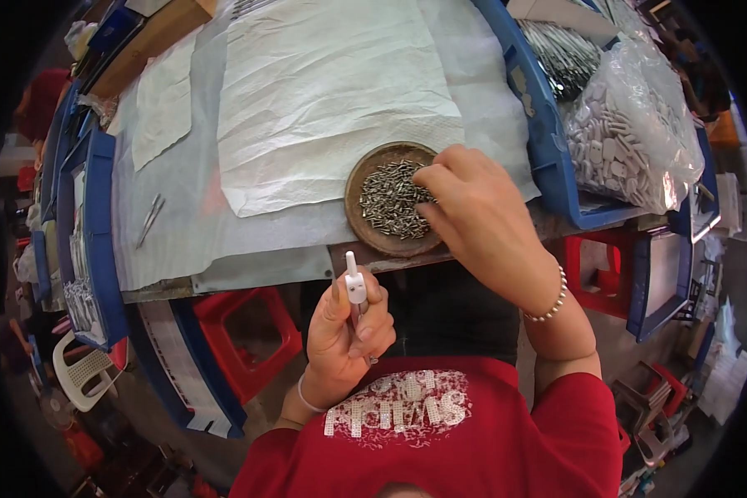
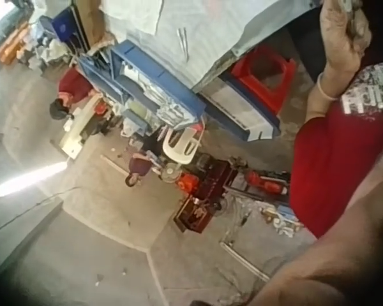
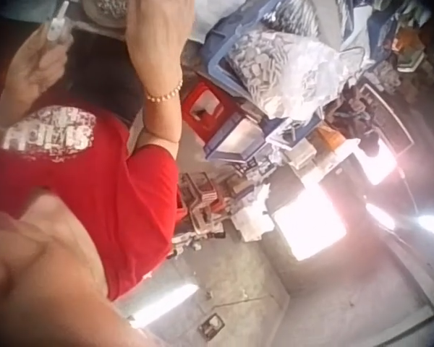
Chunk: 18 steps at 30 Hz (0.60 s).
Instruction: Assembling small metal pins into white plastic component housings at a workbench.
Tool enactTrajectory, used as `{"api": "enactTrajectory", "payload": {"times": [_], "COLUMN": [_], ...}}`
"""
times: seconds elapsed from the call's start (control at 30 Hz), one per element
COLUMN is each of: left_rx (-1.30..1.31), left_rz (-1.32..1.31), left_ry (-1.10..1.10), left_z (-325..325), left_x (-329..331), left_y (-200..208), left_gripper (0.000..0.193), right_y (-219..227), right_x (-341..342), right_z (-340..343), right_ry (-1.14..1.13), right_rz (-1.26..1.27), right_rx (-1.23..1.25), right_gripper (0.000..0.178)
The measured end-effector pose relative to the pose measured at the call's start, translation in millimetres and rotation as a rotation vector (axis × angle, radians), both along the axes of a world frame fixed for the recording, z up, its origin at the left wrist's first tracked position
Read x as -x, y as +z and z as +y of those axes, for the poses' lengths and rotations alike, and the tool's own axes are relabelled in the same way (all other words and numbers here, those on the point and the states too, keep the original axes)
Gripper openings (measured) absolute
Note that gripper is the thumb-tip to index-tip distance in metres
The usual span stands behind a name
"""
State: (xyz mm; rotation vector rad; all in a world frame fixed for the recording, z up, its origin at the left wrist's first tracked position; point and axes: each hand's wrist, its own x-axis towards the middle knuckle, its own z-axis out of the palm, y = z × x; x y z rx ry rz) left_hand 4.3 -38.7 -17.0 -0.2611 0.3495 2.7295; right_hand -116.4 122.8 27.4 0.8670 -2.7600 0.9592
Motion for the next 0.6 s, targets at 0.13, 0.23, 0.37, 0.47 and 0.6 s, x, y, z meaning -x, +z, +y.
{"api": "enactTrajectory", "payload": {"times": [0.13, 0.23, 0.37, 0.47, 0.6], "left_rx": [-0.008, -0.004, -0.019, -0.031, -0.06], "left_rz": [-0.012, -0.013, -0.016, -0.035, -0.057], "left_ry": [-0.023, -0.024, -0.032, -0.036, -0.044], "left_z": [2, 3, 5, 7, 7], "left_x": [3, 6, 8, 8, 7], "left_y": [1, 1, 1, 0, -1], "left_gripper": [0.037, 0.037, 0.036, 0.036, 0.036], "right_y": [-4, -10, -8, -8, -8], "right_x": [8, 11, 12, 10, 12], "right_z": [-2, -1, -1, 1, 3], "right_ry": [0.117, 0.132, 0.137, 0.09, 0.04], "right_rz": [-0.034, -0.043, -0.026, -0.117, -0.294], "right_rx": [-0.179, -0.266, -0.189, -0.046, 0.163], "right_gripper": [0.018, 0.013, 0.011, 0.01, 0.009]}}
